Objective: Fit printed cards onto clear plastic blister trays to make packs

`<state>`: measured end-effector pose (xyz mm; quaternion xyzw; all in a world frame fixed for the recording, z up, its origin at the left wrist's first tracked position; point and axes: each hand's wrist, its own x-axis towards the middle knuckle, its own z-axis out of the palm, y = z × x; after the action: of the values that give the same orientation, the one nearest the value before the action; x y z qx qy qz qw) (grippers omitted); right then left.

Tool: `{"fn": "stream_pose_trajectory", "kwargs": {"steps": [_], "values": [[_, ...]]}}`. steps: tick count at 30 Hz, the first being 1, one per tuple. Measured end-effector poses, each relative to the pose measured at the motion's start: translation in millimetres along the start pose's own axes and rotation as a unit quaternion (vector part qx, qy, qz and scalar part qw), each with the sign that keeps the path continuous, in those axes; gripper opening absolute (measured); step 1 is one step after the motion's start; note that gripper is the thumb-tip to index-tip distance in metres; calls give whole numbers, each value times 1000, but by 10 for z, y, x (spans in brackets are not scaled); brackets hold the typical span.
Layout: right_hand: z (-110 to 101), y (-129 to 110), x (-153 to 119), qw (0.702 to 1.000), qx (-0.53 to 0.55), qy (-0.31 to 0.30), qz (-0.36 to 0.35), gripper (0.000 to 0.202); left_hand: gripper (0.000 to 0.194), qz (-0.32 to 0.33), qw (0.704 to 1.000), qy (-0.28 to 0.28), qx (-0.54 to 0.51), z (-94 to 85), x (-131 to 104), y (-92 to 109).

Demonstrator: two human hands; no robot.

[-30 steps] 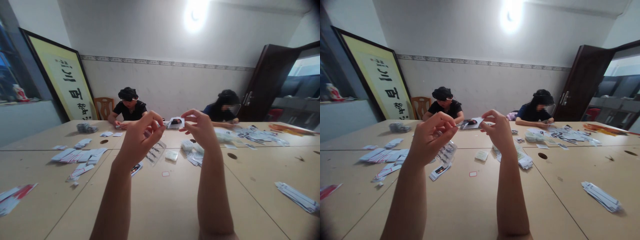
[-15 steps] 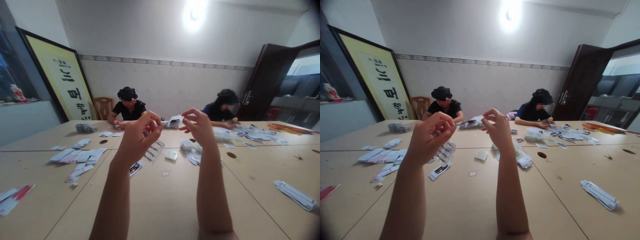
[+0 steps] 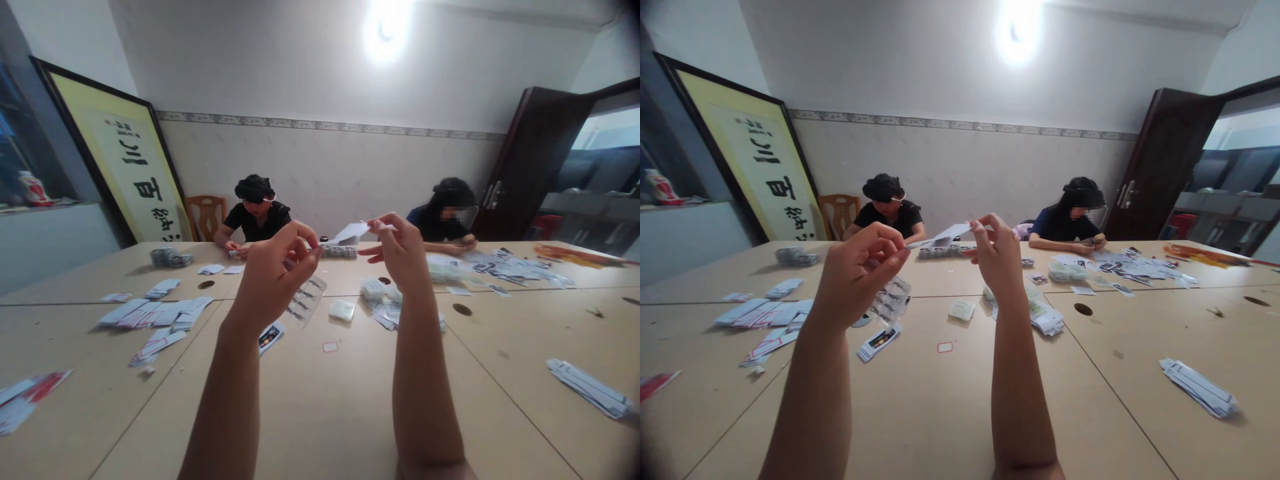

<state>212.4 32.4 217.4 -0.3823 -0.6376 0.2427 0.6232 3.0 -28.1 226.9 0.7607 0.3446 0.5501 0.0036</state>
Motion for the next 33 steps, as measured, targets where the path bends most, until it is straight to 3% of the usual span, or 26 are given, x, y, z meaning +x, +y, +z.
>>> {"fn": "stream_pose_trajectory", "kwargs": {"steps": [4, 9, 15, 21, 25, 33], "values": [[15, -18, -12, 1000, -7, -22, 4, 40, 6, -5, 1000, -5, -2, 24, -2, 5], [28, -23, -19, 1000, -2, -19, 6, 41, 6, -15, 1000, -10, -3, 27, -2, -17], [40, -3, 3, 995, 95, 10, 20, 41, 7, -13, 1000, -1, -8, 37, 12, -37], [143, 35, 41, 979, 187, 82, -8, 38, 4, -4, 999, -32, 6, 62, 3, -16], [201, 71, 40, 979, 172, 107, -34, 34, 5, 2, 999, -53, 11, 59, 2, -2], [295, -18, -32, 970, 173, 162, -57, 33, 5, 41, 998, -36, 40, 155, -14, 54]]}}
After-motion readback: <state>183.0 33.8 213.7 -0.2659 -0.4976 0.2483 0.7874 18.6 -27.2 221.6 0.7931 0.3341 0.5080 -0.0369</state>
